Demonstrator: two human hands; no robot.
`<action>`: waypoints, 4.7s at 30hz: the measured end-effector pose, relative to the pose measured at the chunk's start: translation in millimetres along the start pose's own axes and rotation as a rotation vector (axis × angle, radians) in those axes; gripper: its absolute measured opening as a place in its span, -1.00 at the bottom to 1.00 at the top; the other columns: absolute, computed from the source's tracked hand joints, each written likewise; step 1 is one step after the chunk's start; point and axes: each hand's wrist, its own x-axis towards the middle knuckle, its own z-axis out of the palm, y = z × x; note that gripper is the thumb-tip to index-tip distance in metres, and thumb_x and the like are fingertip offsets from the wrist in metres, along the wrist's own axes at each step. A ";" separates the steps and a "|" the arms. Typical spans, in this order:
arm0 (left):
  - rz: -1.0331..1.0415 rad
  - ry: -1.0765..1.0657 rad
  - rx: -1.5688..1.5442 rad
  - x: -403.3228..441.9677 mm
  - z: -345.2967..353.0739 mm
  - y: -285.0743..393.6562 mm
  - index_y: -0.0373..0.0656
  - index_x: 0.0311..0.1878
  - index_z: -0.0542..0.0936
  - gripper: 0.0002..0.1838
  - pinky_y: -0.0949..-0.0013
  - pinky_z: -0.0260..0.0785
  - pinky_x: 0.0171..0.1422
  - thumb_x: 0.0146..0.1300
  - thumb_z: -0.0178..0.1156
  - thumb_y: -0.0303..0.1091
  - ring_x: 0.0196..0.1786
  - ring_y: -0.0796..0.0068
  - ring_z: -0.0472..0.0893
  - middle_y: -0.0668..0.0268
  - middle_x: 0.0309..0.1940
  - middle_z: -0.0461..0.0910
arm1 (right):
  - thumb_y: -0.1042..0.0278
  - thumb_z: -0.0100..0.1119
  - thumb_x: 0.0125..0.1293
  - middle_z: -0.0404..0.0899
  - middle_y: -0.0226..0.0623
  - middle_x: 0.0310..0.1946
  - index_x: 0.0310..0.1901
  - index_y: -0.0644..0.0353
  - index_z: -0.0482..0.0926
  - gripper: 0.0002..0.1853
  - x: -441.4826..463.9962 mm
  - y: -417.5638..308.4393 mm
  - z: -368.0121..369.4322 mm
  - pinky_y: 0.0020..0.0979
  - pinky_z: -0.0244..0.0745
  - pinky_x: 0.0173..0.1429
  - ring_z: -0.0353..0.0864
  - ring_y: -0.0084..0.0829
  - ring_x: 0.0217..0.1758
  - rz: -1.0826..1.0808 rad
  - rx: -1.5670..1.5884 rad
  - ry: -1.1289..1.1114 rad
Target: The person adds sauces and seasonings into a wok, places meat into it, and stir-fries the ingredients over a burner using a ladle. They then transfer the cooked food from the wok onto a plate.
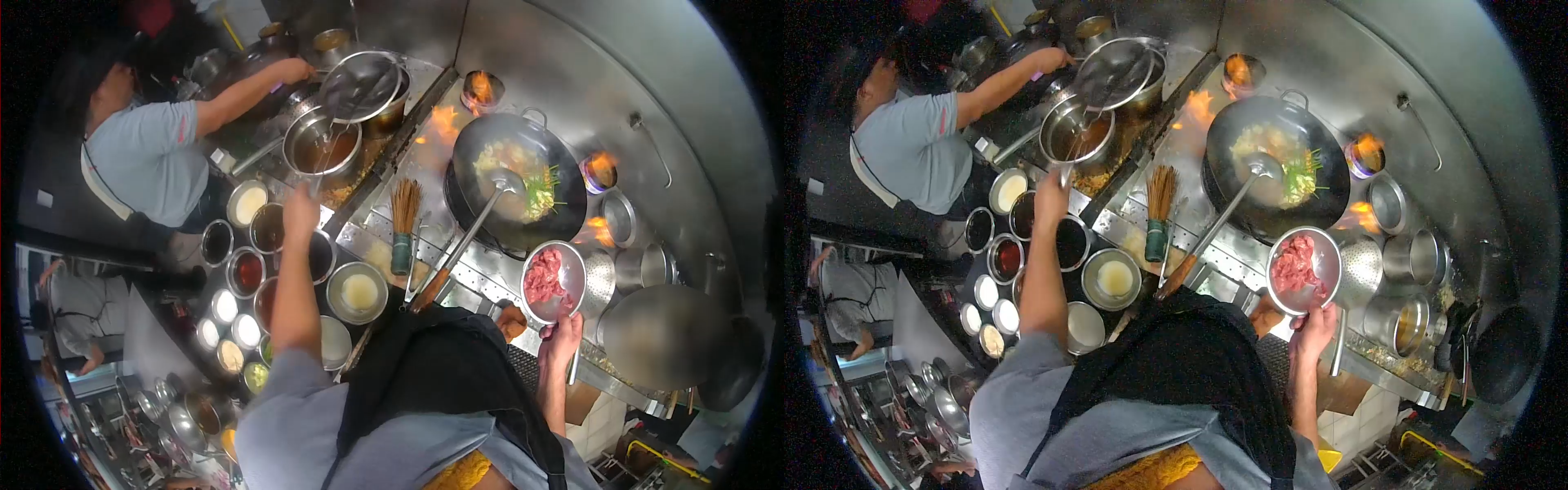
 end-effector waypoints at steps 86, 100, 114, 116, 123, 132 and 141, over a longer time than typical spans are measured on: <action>0.535 -0.188 0.303 82.9 -180.6 182.6 -0.08 0.11 0.67 -0.55 0.11 0.49 0.04 0.09 0.39 -0.31 -0.06 0.03 0.66 0.12 -0.14 0.68 | 0.49 0.14 0.24 0.50 -0.33 -0.58 -0.27 0.25 0.44 -0.91 143.8 39.9 324.4 -0.45 0.44 -0.62 0.49 -0.52 -0.66 0.115 -0.234 -0.411; 0.309 -0.331 0.644 224.3 -81.7 162.1 0.02 0.08 0.69 -0.64 0.11 0.52 0.20 0.19 0.25 -0.24 0.08 0.07 0.68 0.10 0.01 0.69 | 0.42 0.14 0.34 0.48 -0.36 -0.57 -0.23 0.25 0.45 -0.89 134.2 44.9 340.9 -0.50 0.37 -0.65 0.45 -0.55 -0.69 0.078 -0.181 -0.392; 0.118 -0.206 0.567 261.2 -18.3 136.7 -0.17 0.01 0.69 -0.69 0.07 0.54 0.16 0.29 0.13 -0.29 0.08 0.02 0.68 -0.03 -0.01 0.68 | 0.46 0.04 0.40 0.51 -0.34 -0.54 -0.18 0.24 0.44 -0.94 119.1 29.9 297.5 -0.53 0.38 -0.67 0.44 -0.58 -0.71 0.071 -0.194 -0.390; 0.157 -0.124 0.547 257.9 -30.3 135.1 -0.04 0.08 0.68 -0.65 0.05 0.55 0.12 0.27 0.20 -0.16 0.02 0.02 0.69 0.02 -0.05 0.69 | 0.46 0.03 0.40 0.51 -0.33 -0.54 -0.19 0.24 0.43 -0.94 119.1 27.9 297.7 -0.52 0.38 -0.66 0.44 -0.57 -0.71 0.081 -0.193 -0.396; 0.393 -0.157 0.438 107.3 -156.7 194.6 0.06 0.20 0.63 -0.50 0.07 0.52 0.08 0.15 0.38 -0.16 -0.02 0.04 0.67 0.09 -0.08 0.69 | 0.41 0.10 0.40 0.50 -0.33 -0.61 -0.26 0.28 0.49 -0.88 117.9 27.9 295.7 -0.46 0.38 -0.67 0.48 -0.53 -0.71 0.069 -0.174 -0.366; 0.588 -0.387 0.453 47.9 -147.7 212.0 -0.01 0.15 0.64 -0.48 0.08 0.51 0.08 0.06 0.42 -0.19 0.00 0.07 0.67 0.13 -0.04 0.68 | 0.42 0.10 0.38 0.48 -0.37 -0.63 -0.22 0.27 0.50 -0.90 114.4 42.9 296.5 -0.46 0.36 -0.69 0.44 -0.56 -0.75 -0.055 -0.323 -0.410; 0.621 -0.389 0.502 50.6 -153.1 203.4 -0.02 0.06 0.70 -0.57 0.09 0.53 0.05 0.07 0.39 -0.21 -0.09 0.05 0.68 0.13 -0.16 0.71 | 0.44 0.10 0.34 0.52 -0.26 -0.64 -0.32 0.30 0.46 -0.88 115.1 46.8 303.8 -0.34 0.42 -0.66 0.56 -0.44 -0.70 -0.025 -0.276 -0.384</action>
